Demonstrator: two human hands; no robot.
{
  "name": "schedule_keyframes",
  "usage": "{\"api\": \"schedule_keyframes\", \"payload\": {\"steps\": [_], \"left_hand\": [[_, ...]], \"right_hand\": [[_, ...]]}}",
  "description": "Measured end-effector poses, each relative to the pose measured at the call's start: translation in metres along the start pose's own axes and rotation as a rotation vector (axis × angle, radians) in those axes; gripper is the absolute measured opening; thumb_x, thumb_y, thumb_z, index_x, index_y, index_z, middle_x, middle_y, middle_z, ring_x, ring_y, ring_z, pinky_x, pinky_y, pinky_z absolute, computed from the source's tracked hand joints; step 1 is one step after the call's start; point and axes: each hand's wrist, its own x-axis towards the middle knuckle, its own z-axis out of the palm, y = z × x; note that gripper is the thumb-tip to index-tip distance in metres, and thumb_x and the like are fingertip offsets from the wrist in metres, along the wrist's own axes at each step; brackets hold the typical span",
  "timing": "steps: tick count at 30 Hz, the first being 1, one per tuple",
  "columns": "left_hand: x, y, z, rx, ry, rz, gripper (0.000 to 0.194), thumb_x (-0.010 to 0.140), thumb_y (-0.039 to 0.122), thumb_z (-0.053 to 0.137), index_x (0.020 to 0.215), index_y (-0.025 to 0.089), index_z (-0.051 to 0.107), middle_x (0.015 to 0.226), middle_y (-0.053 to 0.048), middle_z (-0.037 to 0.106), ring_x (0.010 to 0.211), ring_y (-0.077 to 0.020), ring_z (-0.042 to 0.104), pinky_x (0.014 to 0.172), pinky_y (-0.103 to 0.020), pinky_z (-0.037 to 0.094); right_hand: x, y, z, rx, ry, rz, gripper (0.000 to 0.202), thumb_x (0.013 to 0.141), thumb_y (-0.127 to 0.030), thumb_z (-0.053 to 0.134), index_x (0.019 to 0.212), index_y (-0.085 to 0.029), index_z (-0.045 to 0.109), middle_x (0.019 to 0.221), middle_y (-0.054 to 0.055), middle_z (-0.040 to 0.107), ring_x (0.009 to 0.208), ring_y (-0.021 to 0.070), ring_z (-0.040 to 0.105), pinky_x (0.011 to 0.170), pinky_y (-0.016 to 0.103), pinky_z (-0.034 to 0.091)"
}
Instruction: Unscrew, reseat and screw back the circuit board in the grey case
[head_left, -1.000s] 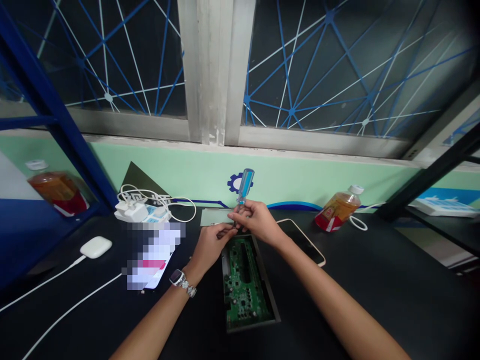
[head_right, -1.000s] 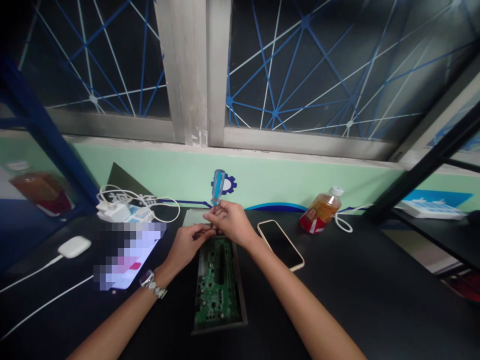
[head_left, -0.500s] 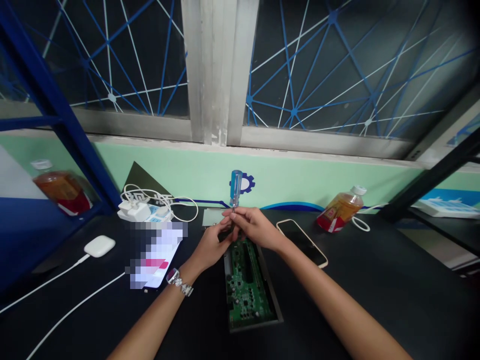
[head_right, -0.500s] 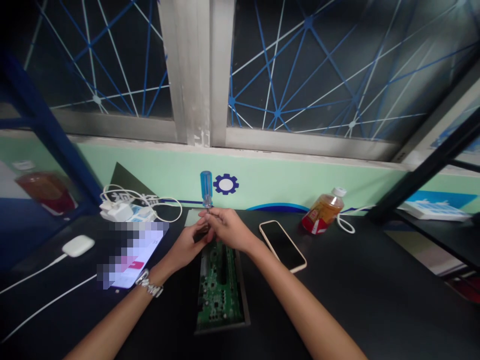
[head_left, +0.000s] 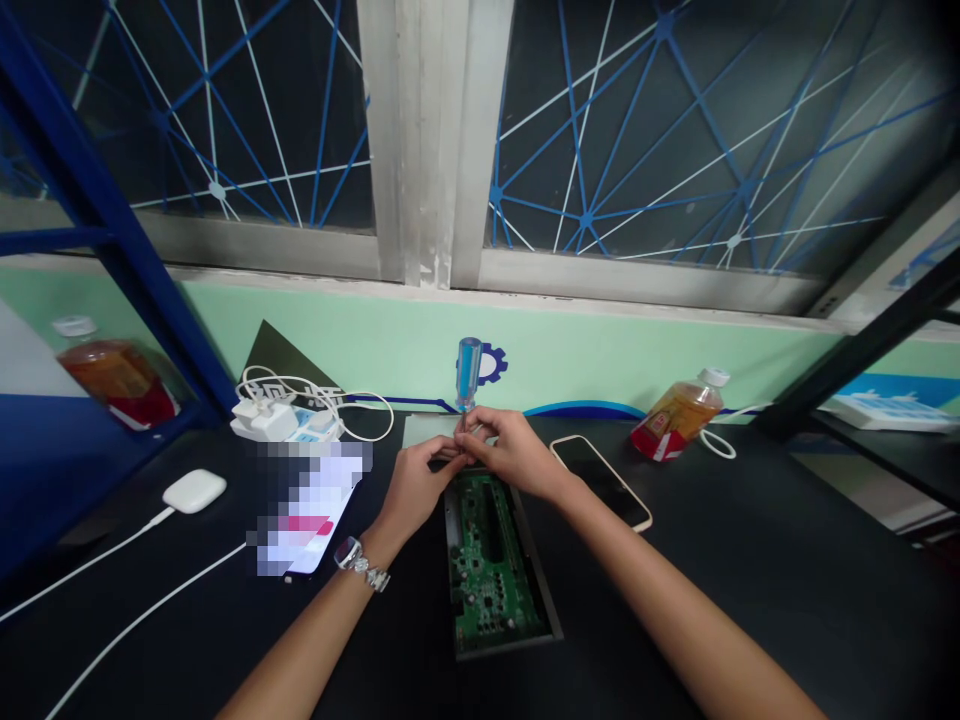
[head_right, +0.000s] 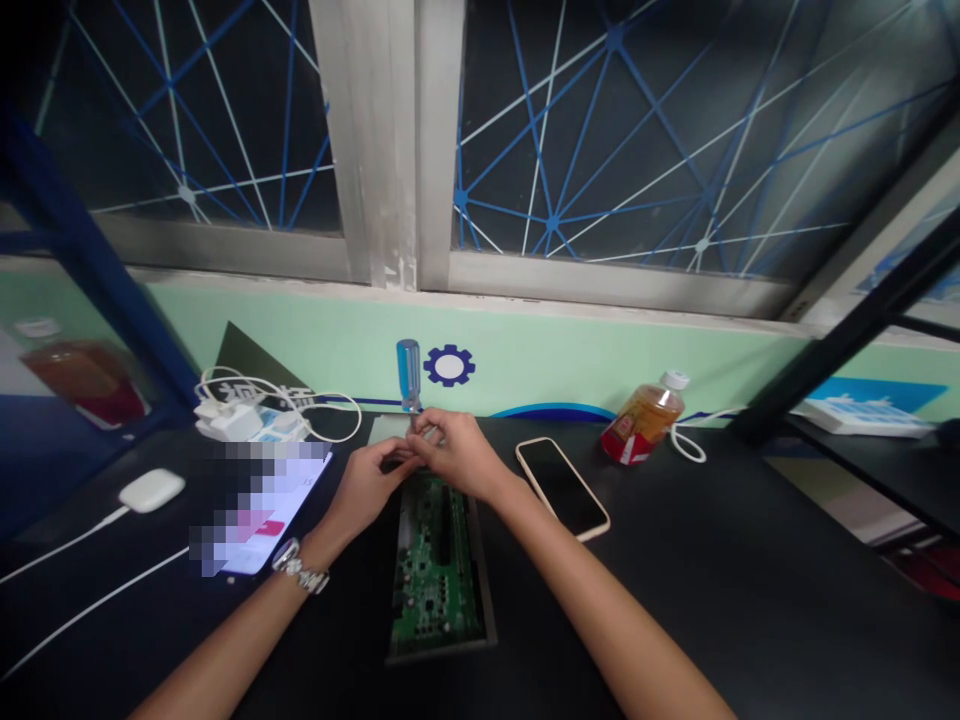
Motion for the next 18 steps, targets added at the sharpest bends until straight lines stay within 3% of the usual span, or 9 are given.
{"api": "schedule_keyframes", "payload": {"steps": [4,9,12,14,18], "left_hand": [[0.004,-0.003,0.005,-0.064,0.007,-0.025,0.012,0.083,0.021,0.066,0.093,0.015,0.070,0.088,-0.005,0.076,0.081,-0.0212,0.072,0.073,-0.027,0.054],[0.006,-0.008,0.012,-0.081,0.018,-0.054,0.005,0.081,0.017,0.066,0.079,0.013,0.068,0.083,-0.005,0.076,0.081,-0.0216,0.071,0.073,-0.027,0.054],[0.004,-0.004,0.011,-0.098,-0.019,-0.072,0.012,0.082,0.023,0.068,0.088,0.013,0.071,0.084,-0.006,0.076,0.081,-0.0220,0.071,0.073,-0.028,0.054],[0.002,0.001,0.006,-0.106,-0.064,-0.066,0.017,0.085,0.027,0.068,0.095,0.014,0.072,0.090,-0.007,0.076,0.083,-0.0222,0.072,0.075,-0.029,0.055],[-0.001,0.012,-0.007,-0.100,-0.149,-0.033,0.022,0.088,0.025,0.064,0.107,0.016,0.071,0.103,-0.008,0.075,0.094,-0.0210,0.071,0.086,-0.031,0.054]], "right_hand": [[-0.003,-0.007,0.003,0.014,-0.057,0.017,0.011,0.091,-0.027,0.056,0.096,-0.019,0.061,0.063,-0.002,0.062,0.055,0.0131,0.061,0.056,0.022,0.046],[-0.002,-0.006,0.006,-0.039,-0.001,-0.023,0.012,0.088,-0.029,0.061,0.094,-0.019,0.065,0.074,0.000,0.067,0.062,0.0131,0.064,0.060,0.022,0.047],[0.000,-0.001,0.004,-0.028,0.085,0.012,0.013,0.082,-0.029,0.068,0.089,-0.019,0.062,0.081,0.001,0.070,0.062,0.0135,0.065,0.058,0.022,0.048],[0.000,0.002,0.002,-0.005,0.115,0.045,0.014,0.080,-0.028,0.070,0.085,-0.019,0.060,0.074,0.000,0.068,0.060,0.0143,0.065,0.056,0.023,0.047],[0.001,0.004,-0.003,0.105,0.068,0.067,0.013,0.084,-0.030,0.066,0.084,-0.018,0.062,0.066,0.000,0.066,0.061,0.0158,0.067,0.058,0.024,0.050]]}}
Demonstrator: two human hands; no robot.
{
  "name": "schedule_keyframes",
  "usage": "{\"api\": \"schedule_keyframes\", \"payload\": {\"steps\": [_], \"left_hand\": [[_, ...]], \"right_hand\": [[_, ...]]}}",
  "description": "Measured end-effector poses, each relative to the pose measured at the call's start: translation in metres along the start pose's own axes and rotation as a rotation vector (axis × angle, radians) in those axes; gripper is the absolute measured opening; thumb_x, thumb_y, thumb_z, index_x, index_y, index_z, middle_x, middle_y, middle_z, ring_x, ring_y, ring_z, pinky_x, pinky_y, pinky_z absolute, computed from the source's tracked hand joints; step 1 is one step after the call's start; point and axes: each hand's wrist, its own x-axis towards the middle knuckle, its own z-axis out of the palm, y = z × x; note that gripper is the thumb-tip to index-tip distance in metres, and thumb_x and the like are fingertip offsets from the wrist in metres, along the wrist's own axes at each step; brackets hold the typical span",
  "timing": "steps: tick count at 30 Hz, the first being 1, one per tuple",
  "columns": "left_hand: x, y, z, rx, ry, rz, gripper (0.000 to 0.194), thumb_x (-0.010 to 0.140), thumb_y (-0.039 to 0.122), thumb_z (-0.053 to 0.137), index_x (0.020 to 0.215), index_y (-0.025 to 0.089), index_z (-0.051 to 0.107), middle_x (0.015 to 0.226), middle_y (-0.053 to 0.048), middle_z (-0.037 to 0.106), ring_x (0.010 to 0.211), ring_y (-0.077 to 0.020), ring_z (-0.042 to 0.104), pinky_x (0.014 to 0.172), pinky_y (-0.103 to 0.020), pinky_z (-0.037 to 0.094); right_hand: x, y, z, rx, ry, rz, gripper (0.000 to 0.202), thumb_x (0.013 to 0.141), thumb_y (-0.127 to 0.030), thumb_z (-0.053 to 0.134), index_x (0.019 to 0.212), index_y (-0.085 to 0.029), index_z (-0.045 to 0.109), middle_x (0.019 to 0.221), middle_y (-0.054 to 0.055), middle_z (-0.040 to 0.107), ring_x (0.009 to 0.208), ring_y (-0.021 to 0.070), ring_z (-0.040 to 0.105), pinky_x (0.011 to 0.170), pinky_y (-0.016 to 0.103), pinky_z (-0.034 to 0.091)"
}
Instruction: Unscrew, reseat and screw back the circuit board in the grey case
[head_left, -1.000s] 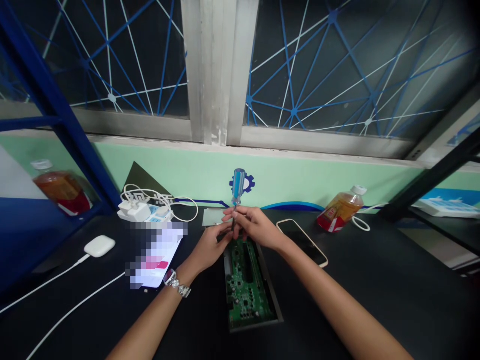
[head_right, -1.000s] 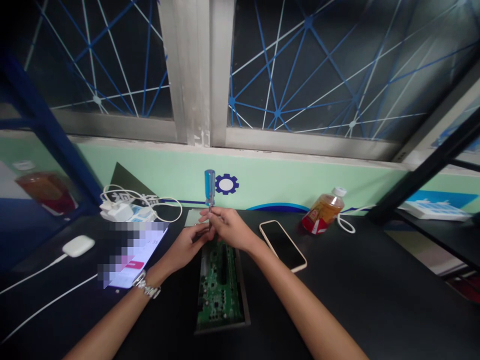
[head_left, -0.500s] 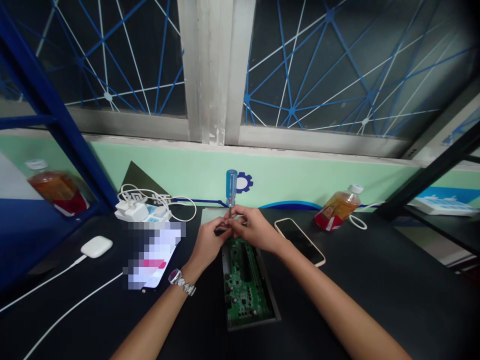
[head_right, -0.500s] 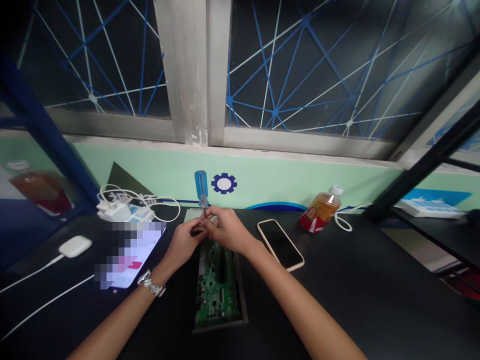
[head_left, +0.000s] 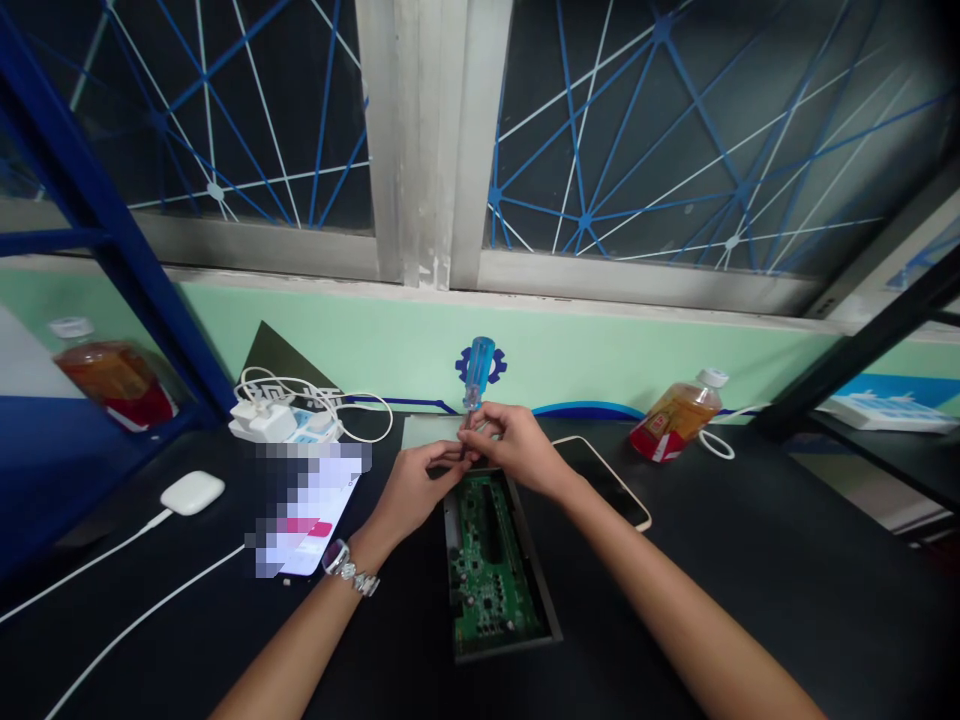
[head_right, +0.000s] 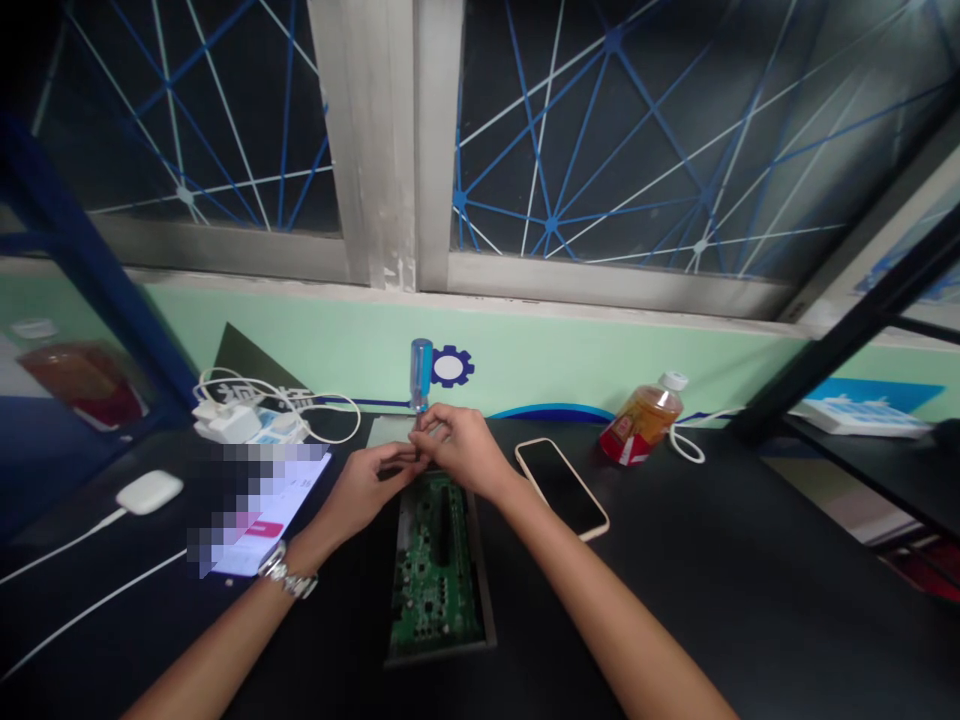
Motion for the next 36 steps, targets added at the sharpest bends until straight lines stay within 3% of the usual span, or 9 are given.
{"api": "schedule_keyframes", "payload": {"steps": [6,11,14,17,21,29,36], "left_hand": [[0.000,0.001,-0.008,0.093,0.033,0.039,0.015,0.090,0.022,0.061,0.098,0.016,0.072,0.094,-0.006,0.075,0.087,-0.0194,0.070,0.084,-0.031,0.053],[0.003,-0.006,0.001,0.056,0.055,0.066,0.016,0.090,0.020,0.059,0.102,0.015,0.069,0.088,-0.005,0.075,0.082,-0.0192,0.071,0.079,-0.030,0.055],[0.003,-0.008,0.007,0.037,0.044,0.065,0.020,0.091,0.023,0.059,0.105,0.015,0.069,0.096,-0.007,0.076,0.088,-0.0216,0.071,0.081,-0.032,0.055],[0.002,-0.007,0.008,0.065,0.040,0.054,0.021,0.091,0.027,0.061,0.104,0.015,0.072,0.100,-0.009,0.076,0.091,-0.0236,0.071,0.084,-0.034,0.055],[-0.002,-0.003,0.002,0.054,0.008,0.028,0.024,0.090,0.026,0.062,0.110,0.016,0.071,0.108,-0.009,0.075,0.094,-0.0224,0.071,0.087,-0.035,0.055],[-0.008,0.001,-0.014,0.160,0.045,0.043,0.019,0.092,0.029,0.060,0.103,0.019,0.072,0.101,-0.006,0.076,0.091,-0.0202,0.071,0.084,-0.031,0.056],[-0.013,0.008,-0.018,0.259,0.124,0.100,0.020,0.093,0.029,0.057,0.102,0.019,0.072,0.100,-0.005,0.076,0.092,-0.0201,0.071,0.084,-0.030,0.055]], "right_hand": [[-0.001,-0.004,0.004,0.200,-0.114,0.091,0.022,0.090,-0.034,0.058,0.102,-0.017,0.062,0.067,0.000,0.064,0.058,0.0146,0.064,0.048,0.022,0.047],[-0.004,-0.006,0.012,0.145,-0.125,0.033,0.026,0.093,-0.034,0.054,0.113,-0.018,0.060,0.074,0.001,0.065,0.060,0.0144,0.064,0.050,0.022,0.046],[-0.004,-0.004,0.014,-0.125,0.039,-0.103,0.021,0.087,-0.029,0.063,0.104,-0.019,0.067,0.087,0.003,0.068,0.067,0.0144,0.064,0.065,0.027,0.050],[-0.003,-0.001,0.013,-0.253,0.147,-0.118,0.008,0.083,-0.026,0.067,0.086,-0.018,0.069,0.082,0.003,0.069,0.069,0.0152,0.064,0.069,0.028,0.050],[-0.003,0.000,0.009,-0.158,0.070,-0.074,0.007,0.087,-0.023,0.063,0.084,-0.018,0.066,0.072,0.001,0.069,0.068,0.0158,0.067,0.065,0.025,0.050],[-0.008,-0.006,0.007,-0.224,-0.035,-0.146,0.015,0.094,-0.018,0.046,0.106,-0.019,0.055,0.086,0.003,0.070,0.072,0.0149,0.066,0.064,0.024,0.046],[-0.008,-0.002,0.015,-0.289,0.005,-0.182,0.001,0.092,-0.021,0.052,0.092,-0.021,0.053,0.069,-0.002,0.060,0.059,0.0133,0.057,0.058,0.024,0.041]]}}
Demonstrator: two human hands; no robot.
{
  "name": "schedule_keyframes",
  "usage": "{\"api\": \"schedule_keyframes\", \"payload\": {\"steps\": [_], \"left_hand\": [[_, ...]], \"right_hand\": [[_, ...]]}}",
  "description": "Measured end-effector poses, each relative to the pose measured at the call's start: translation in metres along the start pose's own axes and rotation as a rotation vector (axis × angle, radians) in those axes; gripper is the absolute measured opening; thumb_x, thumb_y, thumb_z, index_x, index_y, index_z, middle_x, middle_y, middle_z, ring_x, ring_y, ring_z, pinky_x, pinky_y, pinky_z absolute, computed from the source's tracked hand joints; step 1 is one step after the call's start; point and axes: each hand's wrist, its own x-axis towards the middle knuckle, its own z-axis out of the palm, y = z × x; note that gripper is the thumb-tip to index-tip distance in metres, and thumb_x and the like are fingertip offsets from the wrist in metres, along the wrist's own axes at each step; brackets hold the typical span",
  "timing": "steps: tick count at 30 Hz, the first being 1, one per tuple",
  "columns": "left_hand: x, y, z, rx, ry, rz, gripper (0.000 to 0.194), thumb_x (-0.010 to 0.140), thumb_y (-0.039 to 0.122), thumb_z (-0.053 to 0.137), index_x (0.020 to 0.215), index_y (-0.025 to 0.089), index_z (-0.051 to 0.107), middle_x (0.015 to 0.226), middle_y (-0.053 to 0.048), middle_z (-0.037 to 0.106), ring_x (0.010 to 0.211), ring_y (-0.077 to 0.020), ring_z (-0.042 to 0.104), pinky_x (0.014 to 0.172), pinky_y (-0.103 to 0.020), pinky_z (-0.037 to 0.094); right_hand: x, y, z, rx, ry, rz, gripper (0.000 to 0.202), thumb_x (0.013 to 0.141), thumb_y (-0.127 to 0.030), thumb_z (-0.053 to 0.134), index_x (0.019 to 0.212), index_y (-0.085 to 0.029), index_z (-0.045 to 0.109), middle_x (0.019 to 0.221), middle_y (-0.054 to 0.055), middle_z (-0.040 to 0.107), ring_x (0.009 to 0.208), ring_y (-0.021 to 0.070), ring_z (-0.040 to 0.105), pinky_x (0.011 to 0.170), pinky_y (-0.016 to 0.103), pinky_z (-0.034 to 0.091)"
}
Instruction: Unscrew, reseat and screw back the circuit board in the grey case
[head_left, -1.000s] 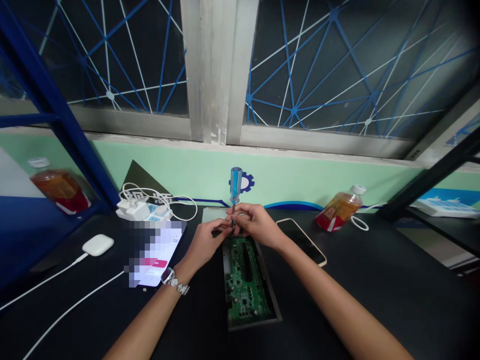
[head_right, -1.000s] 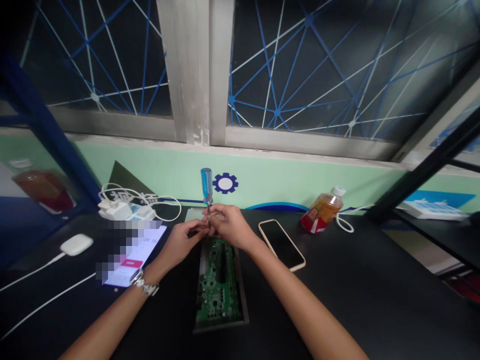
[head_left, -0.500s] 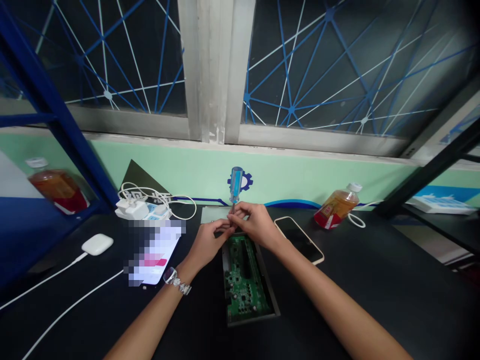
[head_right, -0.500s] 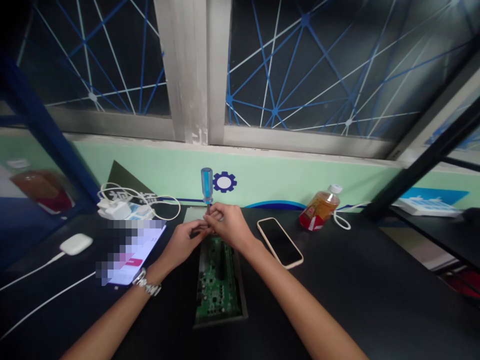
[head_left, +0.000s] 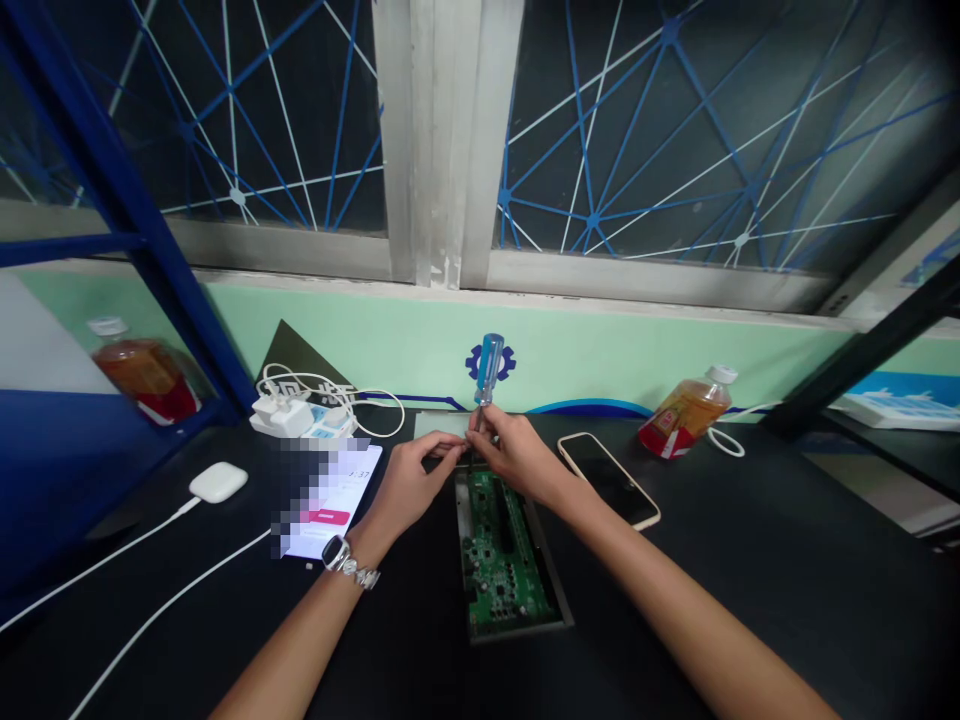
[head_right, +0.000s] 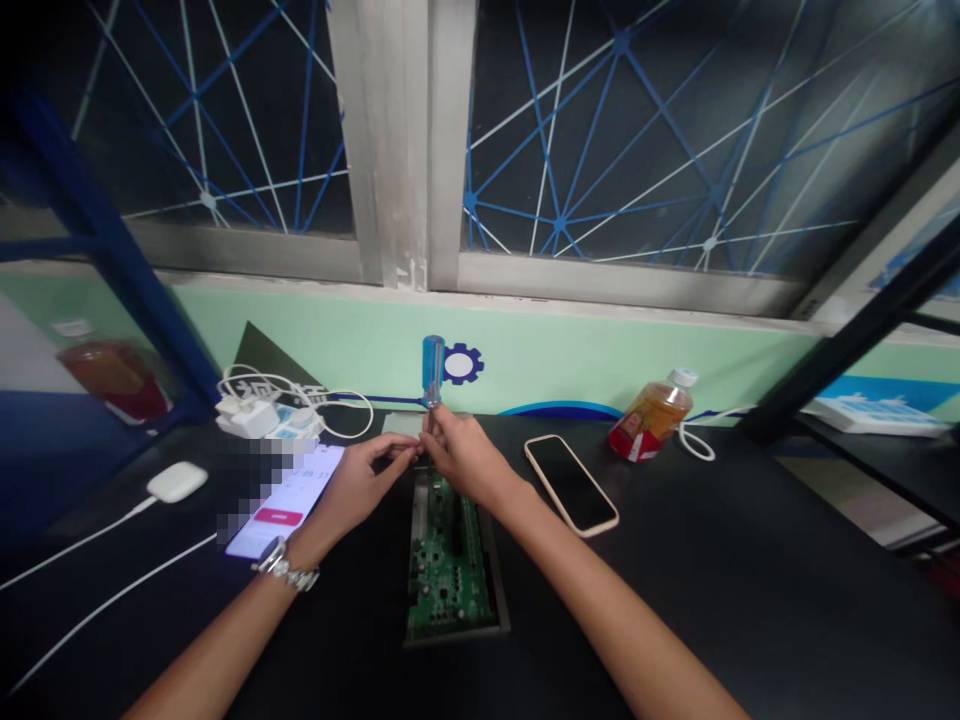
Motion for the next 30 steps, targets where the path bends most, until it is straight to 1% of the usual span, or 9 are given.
{"api": "schedule_keyframes", "payload": {"steps": [4,7,10,13,16,19,22,25,30], "left_hand": [[-0.005,0.003,-0.004,0.027,-0.002,0.028,0.019,0.094,0.026,0.057,0.103,0.019,0.071,0.102,-0.005,0.075,0.092,-0.0194,0.070,0.083,-0.030,0.055],[-0.014,0.002,-0.011,0.062,-0.007,0.032,0.019,0.094,0.026,0.056,0.104,0.020,0.070,0.103,-0.006,0.074,0.090,-0.0188,0.069,0.082,-0.030,0.054],[-0.026,0.001,-0.019,0.105,-0.057,0.016,0.018,0.093,0.029,0.058,0.103,0.021,0.070,0.101,-0.005,0.073,0.086,-0.0179,0.068,0.077,-0.029,0.054],[-0.035,0.001,-0.023,0.136,-0.119,-0.013,0.016,0.091,0.030,0.061,0.102,0.023,0.070,0.099,-0.004,0.073,0.084,-0.0179,0.067,0.073,-0.029,0.053],[-0.039,0.004,-0.020,0.145,-0.137,-0.023,0.015,0.089,0.029,0.064,0.101,0.024,0.071,0.099,-0.003,0.073,0.084,-0.0177,0.067,0.075,-0.028,0.053],[-0.040,0.007,-0.014,0.133,-0.146,-0.025,0.013,0.087,0.027,0.066,0.099,0.023,0.071,0.097,-0.002,0.073,0.083,-0.0175,0.067,0.077,-0.029,0.052],[-0.040,0.008,-0.009,0.102,-0.127,-0.021,0.012,0.088,0.027,0.065,0.098,0.022,0.071,0.095,-0.003,0.073,0.083,-0.0178,0.067,0.077,-0.029,0.053],[-0.040,0.009,-0.007,0.087,-0.113,-0.016,0.012,0.090,0.028,0.063,0.095,0.022,0.071,0.092,-0.003,0.073,0.080,-0.0174,0.067,0.075,-0.029,0.053],[-0.041,0.010,-0.005,0.095,-0.089,-0.008,0.013,0.091,0.029,0.062,0.091,0.022,0.072,0.087,-0.002,0.073,0.076,-0.0170,0.066,0.070,-0.027,0.052]], "right_hand": [[-0.005,-0.009,-0.005,0.146,0.044,0.032,0.008,0.097,-0.028,0.048,0.097,-0.021,0.052,0.075,0.001,0.065,0.064,0.0148,0.061,0.061,0.026,0.045],[-0.016,-0.012,-0.010,0.332,0.141,0.102,0.014,0.097,-0.036,0.049,0.099,-0.022,0.049,0.085,0.003,0.068,0.068,0.0150,0.063,0.062,0.027,0.047],[-0.034,-0.006,-0.008,0.571,0.236,0.160,0.018,0.096,-0.039,0.053,0.100,-0.023,0.045,0.090,0.004,0.069,0.071,0.0158,0.065,0.065,0.029,0.050],[-0.053,0.006,0.001,0.783,0.298,0.219,0.028,0.089,-0.036,0.065,0.097,-0.025,0.041,0.090,0.002,0.070,0.072,0.0168,0.067,0.069,0.032,0.052],[-0.068,0.013,0.011,0.909,0.377,0.294,0.038,0.082,-0.033,0.074,0.095,-0.026,0.040,0.088,0.001,0.071,0.073,0.0178,0.068,0.073,0.034,0.053],[-0.074,0.013,0.015,1.004,0.438,0.353,0.039,0.080,-0.032,0.076,0.094,-0.026,0.041,0.089,0.001,0.072,0.076,0.0186,0.070,0.075,0.035,0.054],[-0.075,0.009,0.016,1.066,0.465,0.395,0.040,0.078,-0.031,0.078,0.092,-0.026,0.041,0.088,0.001,0.072,0.075,0.0184,0.070,0.076,0.035,0.054],[-0.075,0.007,0.017,1.091,0.465,0.411,0.040,0.078,-0.031,0.079,0.092,-0.026,0.041,0.086,0.000,0.072,0.073,0.0183,0.070,0.076,0.036,0.054],[-0.077,0.010,0.022,1.092,0.449,0.391,0.040,0.079,-0.033,0.077,0.095,-0.027,0.041,0.087,0.001,0.072,0.074,0.0191,0.070,0.075,0.036,0.054]]}}
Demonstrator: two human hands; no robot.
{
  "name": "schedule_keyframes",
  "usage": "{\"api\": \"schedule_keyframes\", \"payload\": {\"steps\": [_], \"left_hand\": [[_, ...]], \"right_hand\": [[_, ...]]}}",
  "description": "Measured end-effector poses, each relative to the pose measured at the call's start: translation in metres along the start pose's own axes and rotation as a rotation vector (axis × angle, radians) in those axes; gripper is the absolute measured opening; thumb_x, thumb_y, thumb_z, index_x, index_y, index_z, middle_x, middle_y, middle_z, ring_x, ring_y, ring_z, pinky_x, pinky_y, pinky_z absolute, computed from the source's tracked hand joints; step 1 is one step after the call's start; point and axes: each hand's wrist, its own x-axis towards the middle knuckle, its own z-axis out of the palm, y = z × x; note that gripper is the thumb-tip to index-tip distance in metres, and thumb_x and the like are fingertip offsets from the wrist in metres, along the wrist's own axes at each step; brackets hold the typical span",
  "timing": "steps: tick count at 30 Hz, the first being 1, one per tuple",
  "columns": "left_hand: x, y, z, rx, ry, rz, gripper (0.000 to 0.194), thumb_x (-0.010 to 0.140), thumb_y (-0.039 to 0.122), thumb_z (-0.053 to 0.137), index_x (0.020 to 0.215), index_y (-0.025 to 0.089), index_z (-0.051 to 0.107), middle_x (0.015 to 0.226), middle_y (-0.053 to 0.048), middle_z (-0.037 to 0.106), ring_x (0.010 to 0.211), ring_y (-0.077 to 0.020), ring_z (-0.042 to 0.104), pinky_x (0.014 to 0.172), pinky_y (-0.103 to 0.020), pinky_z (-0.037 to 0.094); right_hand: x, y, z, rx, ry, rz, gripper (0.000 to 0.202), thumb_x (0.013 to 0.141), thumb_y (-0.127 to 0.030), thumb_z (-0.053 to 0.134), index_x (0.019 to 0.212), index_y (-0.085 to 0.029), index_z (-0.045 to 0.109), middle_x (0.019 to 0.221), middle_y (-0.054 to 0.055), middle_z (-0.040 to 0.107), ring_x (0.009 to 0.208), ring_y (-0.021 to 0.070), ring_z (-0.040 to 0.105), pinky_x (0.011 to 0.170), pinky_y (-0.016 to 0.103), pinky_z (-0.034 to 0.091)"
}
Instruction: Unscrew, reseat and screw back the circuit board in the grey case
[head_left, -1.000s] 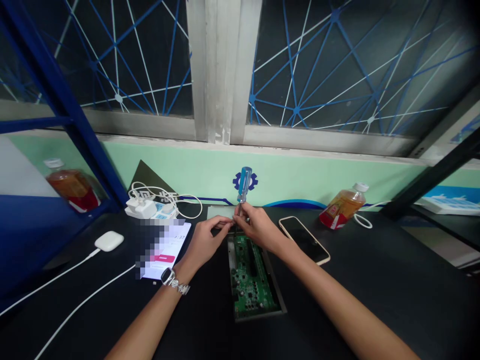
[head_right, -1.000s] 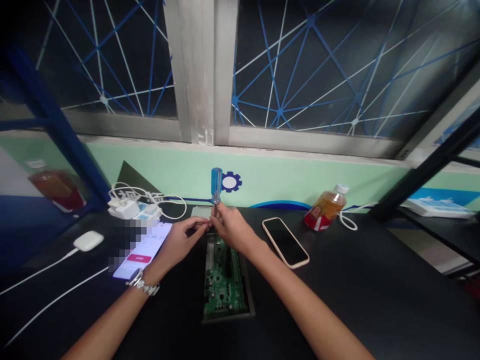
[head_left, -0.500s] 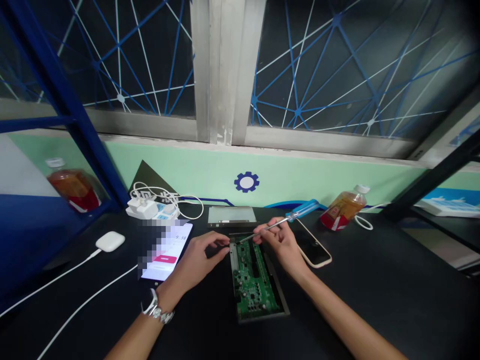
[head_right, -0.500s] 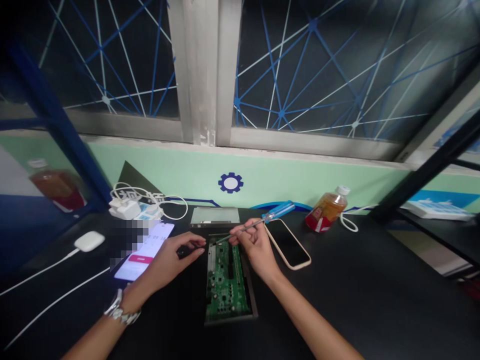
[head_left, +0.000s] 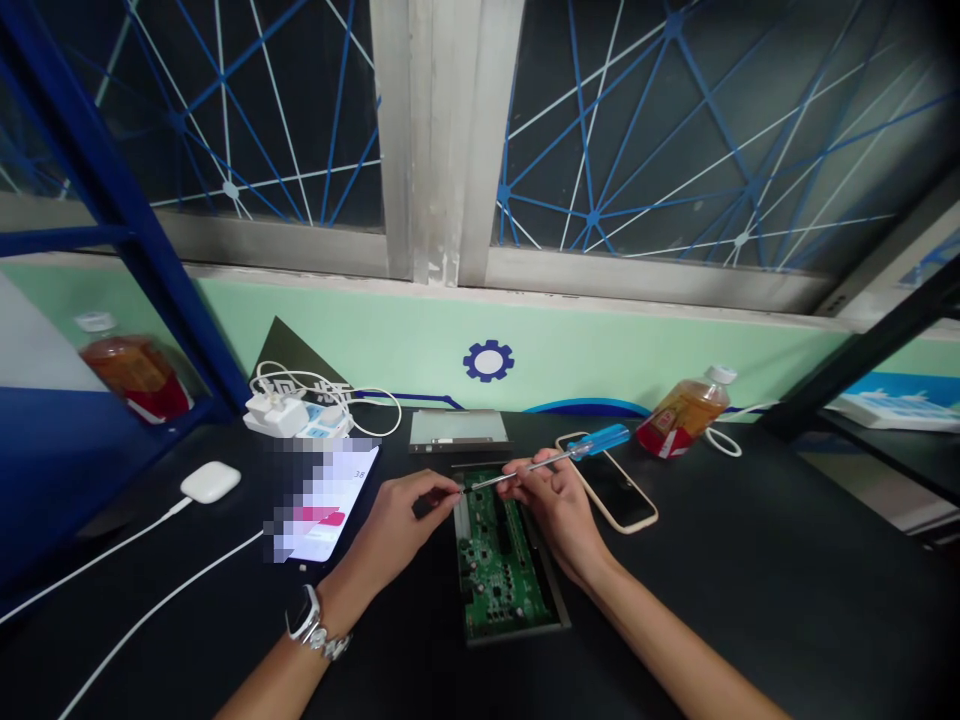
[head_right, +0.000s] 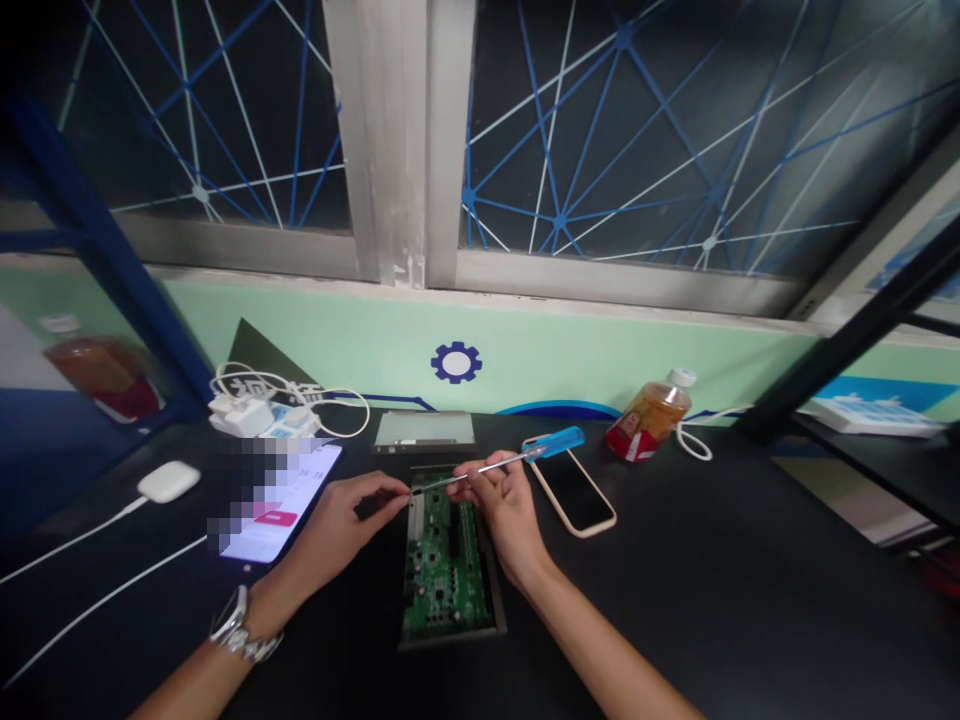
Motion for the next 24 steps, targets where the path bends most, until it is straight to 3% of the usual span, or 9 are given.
{"api": "schedule_keyframes", "payload": {"steps": [9,16,24], "left_hand": [[-0.001,0.001,0.006,0.016,0.031,0.014,0.011,0.092,0.025,0.060,0.091,0.021,0.071,0.088,-0.002,0.072,0.078,-0.0166,0.066,0.071,-0.027,0.051],[0.002,0.007,-0.002,-0.025,0.047,-0.011,0.012,0.090,0.027,0.063,0.098,0.020,0.067,0.093,-0.004,0.072,0.081,-0.0172,0.068,0.074,-0.028,0.055],[0.000,0.004,-0.001,-0.005,-0.023,0.002,0.007,0.092,0.023,0.059,0.092,0.020,0.066,0.087,-0.002,0.069,0.078,-0.0153,0.064,0.072,-0.026,0.050]], "right_hand": [[-0.005,0.001,0.003,0.004,-0.053,-0.012,0.036,0.084,-0.032,0.073,0.096,-0.028,0.039,0.091,0.001,0.071,0.077,0.0199,0.071,0.077,0.038,0.055],[-0.002,-0.008,0.005,0.020,-0.001,-0.010,0.040,0.079,-0.033,0.077,0.093,-0.027,0.040,0.088,0.000,0.071,0.077,0.0210,0.071,0.075,0.038,0.055],[-0.004,-0.007,0.005,0.052,-0.016,0.018,0.038,0.081,-0.031,0.076,0.093,-0.027,0.040,0.086,0.000,0.072,0.077,0.0221,0.072,0.074,0.038,0.055]]}}
